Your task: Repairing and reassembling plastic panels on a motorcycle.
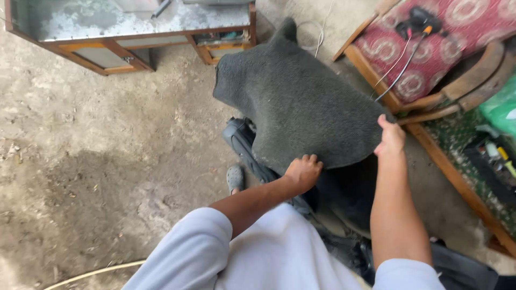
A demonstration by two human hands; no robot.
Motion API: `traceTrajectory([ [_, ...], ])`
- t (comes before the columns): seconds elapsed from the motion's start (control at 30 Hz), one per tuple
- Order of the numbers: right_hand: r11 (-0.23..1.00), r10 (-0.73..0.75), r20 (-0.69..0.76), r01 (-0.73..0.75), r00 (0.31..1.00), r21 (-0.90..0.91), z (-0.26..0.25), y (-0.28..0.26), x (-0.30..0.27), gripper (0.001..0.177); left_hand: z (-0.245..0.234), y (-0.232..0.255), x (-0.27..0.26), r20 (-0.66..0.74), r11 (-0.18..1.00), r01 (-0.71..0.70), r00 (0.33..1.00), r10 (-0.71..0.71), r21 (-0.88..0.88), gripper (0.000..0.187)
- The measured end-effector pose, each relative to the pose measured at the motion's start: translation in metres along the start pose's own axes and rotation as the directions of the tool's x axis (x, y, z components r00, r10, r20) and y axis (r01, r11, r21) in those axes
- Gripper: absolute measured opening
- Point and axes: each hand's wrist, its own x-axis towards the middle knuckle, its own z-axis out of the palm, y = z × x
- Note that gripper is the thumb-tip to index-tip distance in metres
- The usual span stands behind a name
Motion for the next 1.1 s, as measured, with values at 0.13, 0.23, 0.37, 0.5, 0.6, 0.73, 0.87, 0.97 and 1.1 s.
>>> traceTrajectory([
  [0.13,0.994,-0.080,0.116,0.070,0.990,0.089,-0.035,0.024,0.018,0.038,0.010,0.006,-0.020,0.123,0.961,-0.272,0.953,0.277,-0.054,0.020],
  [0.23,0.985,-0.154,0.113,0.144,0.982,0.091,-0.048,0.027,0.036,0.038,-0.016,0.019,-0.018,0.141,0.949,-0.266,0.946,0.291,-0.170,0.019],
  [0.37,0.935,0.027,-0.054,-0.044,0.998,-0.353,-0.038,0.027,0.033,0.046,-0.039,0.020,-0.008,-0.094,0.908,-0.233,0.972,0.214,-0.347,0.043],
  [0.5,0.869,0.081,-0.155,-0.146,0.985,-0.472,-0.050,0.064,0.052,0.078,-0.024,-0.028,-0.016,0.043,0.924,0.053,0.998,-0.039,-0.378,0.029],
  [0.6,0.923,0.051,-0.086,-0.080,0.995,-0.377,-0.049,0.068,0.042,0.080,0.018,-0.076,-0.022,-0.234,0.886,0.240,0.907,-0.350,-0.396,0.035],
  [0.73,0.881,0.014,0.002,-0.012,1.000,-0.473,-0.036,0.056,0.013,0.074,0.043,-0.104,-0.026,-0.031,0.476,0.592,0.605,-0.795,-0.650,0.074],
  [0.87,0.859,-0.116,0.088,0.145,0.989,-0.492,-0.045,0.063,0.000,0.074,0.059,-0.099,-0.023,0.203,0.173,0.543,0.562,-0.802,-0.821,0.090],
  [0.97,0.864,-0.131,0.145,0.185,0.981,-0.468,-0.047,0.067,-0.005,0.076,0.064,-0.089,-0.019,0.004,0.366,0.559,0.552,-0.834,-0.744,0.090],
  [1.1,0.801,-0.157,0.082,0.175,0.984,-0.572,-0.053,0.089,0.002,0.072,0.029,-0.057,-0.017,-0.045,0.488,0.605,0.598,-0.800,-0.629,0.090],
])
